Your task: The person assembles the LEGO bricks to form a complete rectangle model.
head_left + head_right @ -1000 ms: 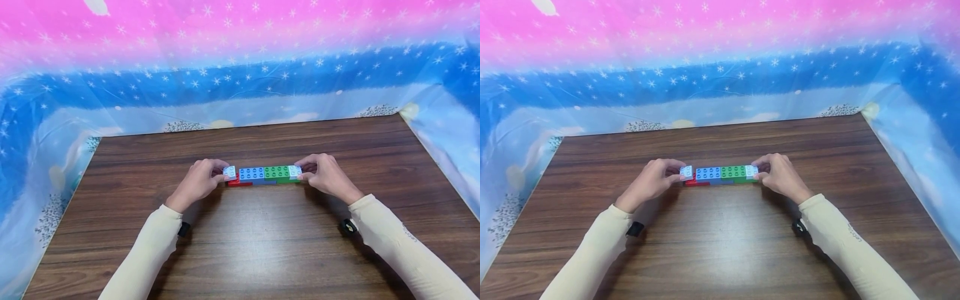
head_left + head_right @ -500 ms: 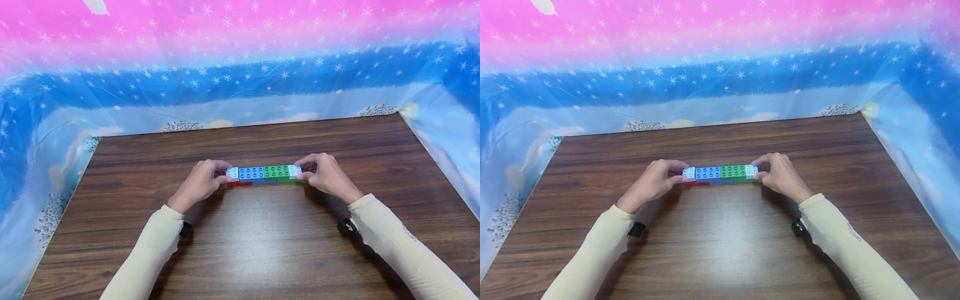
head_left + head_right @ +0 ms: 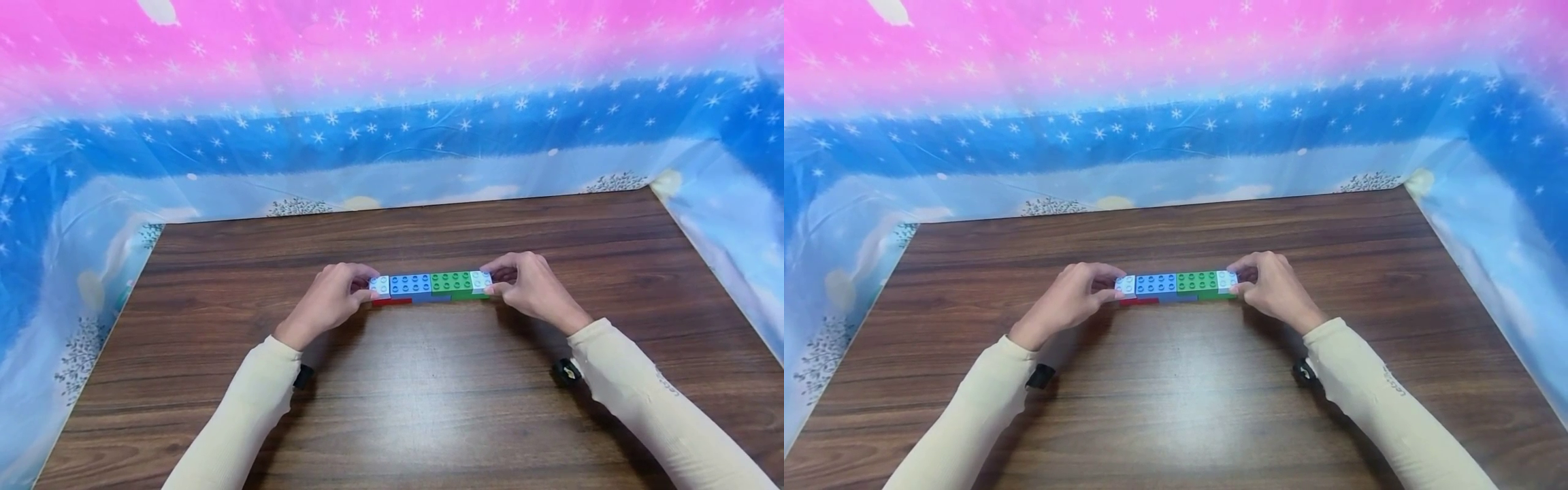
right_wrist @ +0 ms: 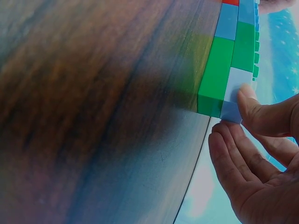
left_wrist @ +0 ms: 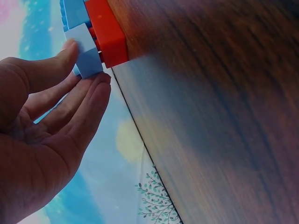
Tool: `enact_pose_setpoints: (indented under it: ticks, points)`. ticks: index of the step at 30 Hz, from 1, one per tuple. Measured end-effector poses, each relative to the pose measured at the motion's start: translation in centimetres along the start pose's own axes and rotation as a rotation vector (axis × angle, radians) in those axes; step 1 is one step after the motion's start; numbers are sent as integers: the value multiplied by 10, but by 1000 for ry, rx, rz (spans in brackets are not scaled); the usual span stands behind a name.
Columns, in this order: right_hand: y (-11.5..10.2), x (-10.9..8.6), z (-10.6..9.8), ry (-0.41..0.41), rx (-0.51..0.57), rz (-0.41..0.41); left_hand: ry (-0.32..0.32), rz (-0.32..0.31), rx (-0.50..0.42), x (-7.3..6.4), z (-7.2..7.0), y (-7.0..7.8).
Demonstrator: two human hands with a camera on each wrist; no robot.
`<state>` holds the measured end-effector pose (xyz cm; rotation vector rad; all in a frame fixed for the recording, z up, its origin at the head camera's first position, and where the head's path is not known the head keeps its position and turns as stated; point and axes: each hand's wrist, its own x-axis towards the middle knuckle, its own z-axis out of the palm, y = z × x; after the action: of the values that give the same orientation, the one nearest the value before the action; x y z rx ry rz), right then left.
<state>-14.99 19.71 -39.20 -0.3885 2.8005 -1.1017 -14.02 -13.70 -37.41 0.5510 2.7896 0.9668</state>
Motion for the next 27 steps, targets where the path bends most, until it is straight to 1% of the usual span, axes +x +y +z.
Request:
enact_pose_setpoints:
  ticks: [3, 9, 20, 27]
  points:
    - [1, 0, 1, 2, 2, -7, 2, 5, 11, 0, 0, 1]
    - [0, 1, 0, -7, -3, 8, 8, 33, 39, 1, 1, 0]
    - [0, 1, -2, -11, 10, 8, 8, 46, 91, 3, 3, 4]
    - [0, 0, -1, -10, 9, -1, 1, 39, 112, 3, 4, 4]
